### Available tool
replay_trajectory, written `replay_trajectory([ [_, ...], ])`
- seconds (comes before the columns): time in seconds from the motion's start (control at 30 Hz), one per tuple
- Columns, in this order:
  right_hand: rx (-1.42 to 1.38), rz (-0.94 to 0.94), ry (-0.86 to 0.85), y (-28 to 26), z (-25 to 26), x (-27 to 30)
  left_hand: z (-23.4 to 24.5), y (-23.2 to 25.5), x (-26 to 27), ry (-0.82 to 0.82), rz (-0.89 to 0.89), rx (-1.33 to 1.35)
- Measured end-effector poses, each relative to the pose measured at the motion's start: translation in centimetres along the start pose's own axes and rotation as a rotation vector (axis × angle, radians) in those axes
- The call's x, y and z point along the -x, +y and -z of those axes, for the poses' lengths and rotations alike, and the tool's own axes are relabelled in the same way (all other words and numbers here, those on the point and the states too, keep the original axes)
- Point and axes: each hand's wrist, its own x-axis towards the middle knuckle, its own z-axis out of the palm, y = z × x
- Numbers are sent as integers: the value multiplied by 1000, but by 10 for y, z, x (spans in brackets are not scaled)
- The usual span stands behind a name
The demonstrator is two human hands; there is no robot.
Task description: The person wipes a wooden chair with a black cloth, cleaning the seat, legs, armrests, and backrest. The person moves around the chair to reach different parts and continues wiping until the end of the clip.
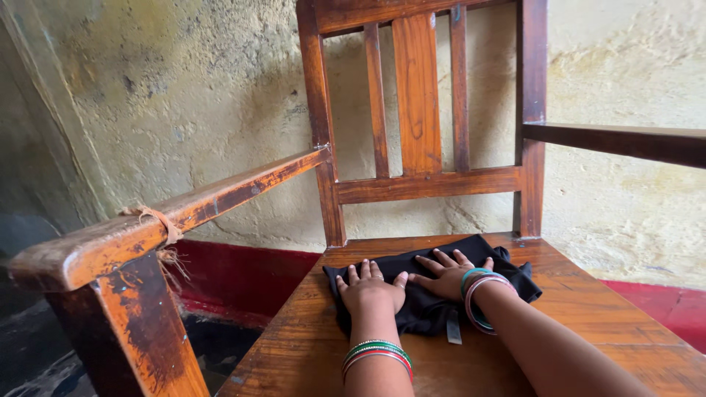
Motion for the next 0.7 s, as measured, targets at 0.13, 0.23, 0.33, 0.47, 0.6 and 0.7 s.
replay_trajectory([
  [0.13, -61, -15, 29, 2, -9, 28, -4, 2, 28, 32, -9, 16],
  [0.23, -53, -22, 32, 6, -15, 58, -7, 4, 57, 61, -27, 33],
  [0.33, 0, -11, 44, 13, -28, 91, -14, 9, 87, 64, -55, 33],
  [0.47, -68, -52, 40, 16, -35, 140, -16, 13, 126, 55, -88, 7],
  [0.6, -52, -70, 21, 17, -44, 182, -20, 16, 162, 62, -129, -3],
  [0.7, -27, -63, 33, 19, -50, 202, -22, 13, 184, 72, -174, -8],
])
